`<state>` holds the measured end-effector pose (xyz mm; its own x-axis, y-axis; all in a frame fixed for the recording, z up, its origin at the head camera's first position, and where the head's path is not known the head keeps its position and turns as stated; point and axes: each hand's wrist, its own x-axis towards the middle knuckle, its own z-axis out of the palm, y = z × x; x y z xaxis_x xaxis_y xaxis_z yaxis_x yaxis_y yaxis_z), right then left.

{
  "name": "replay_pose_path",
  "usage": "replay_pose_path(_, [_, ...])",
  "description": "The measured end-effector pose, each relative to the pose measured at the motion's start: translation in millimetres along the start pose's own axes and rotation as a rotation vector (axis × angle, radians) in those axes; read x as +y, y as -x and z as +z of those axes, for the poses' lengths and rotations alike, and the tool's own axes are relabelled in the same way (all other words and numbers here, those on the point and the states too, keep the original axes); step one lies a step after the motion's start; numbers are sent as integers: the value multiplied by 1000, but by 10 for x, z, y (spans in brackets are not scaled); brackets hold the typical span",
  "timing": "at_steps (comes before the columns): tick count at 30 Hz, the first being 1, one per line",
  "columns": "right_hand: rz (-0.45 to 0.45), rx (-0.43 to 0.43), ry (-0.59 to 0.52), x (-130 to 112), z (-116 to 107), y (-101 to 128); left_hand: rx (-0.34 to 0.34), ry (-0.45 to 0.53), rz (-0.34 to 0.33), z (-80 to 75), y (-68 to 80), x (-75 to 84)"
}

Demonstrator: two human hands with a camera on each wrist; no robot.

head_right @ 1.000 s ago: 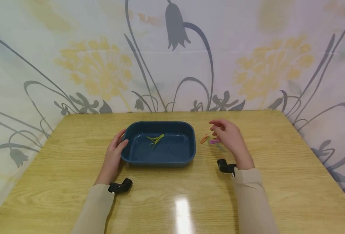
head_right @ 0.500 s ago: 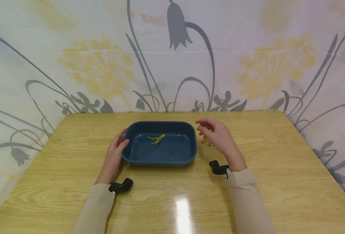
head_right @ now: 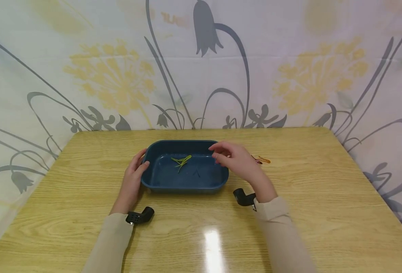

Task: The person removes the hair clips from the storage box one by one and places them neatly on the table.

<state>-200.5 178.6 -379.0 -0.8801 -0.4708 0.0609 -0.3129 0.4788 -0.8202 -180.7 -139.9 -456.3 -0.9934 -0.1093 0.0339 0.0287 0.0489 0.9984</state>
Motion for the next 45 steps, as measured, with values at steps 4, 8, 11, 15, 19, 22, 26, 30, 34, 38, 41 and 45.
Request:
replay_pose_path(4, [12,-40,-3,-55,61,-16,-5,-5,-3,-10,0,10])
replay_pose_path(8, [37,-103,45,-76,120,-42,-6,-20,-11,-17,9,32])
replay_pose_path(11, [49,-146,86,-83,153,-58,-4,-12,-11,-18,14,40])
replay_pose_path(15, [53,-189,112,-121,166,-52,-9,-1,-13,-6,24,31])
replay_pose_path(19, [61,-246,141,-210,165,-79,-8,2,-12,-4,22,16])
replay_pose_path(22, [55,-295,142,-286,159,-135,-9,-7,-20,-10,23,11])
replay_pose_path(26, [41,-360,114,-342,135,-238,-14,-17,-33,-14,30,12])
replay_pose_path(30, [58,-411,62,-359,94,-345,-18,-2,-25,-14,29,11])
replay_pose_path(34, [74,-435,66,-357,67,-455,-15,0,-19,-9,28,13])
replay_pose_path(38, [93,-464,106,-347,66,-567,-16,-4,-17,-9,29,17])
replay_pose_path(41, [124,-482,123,-336,70,-627,-19,4,-11,-9,28,14])
replay_pose_path(45, [160,-482,111,-312,81,-691,-25,26,-17,1,77,115])
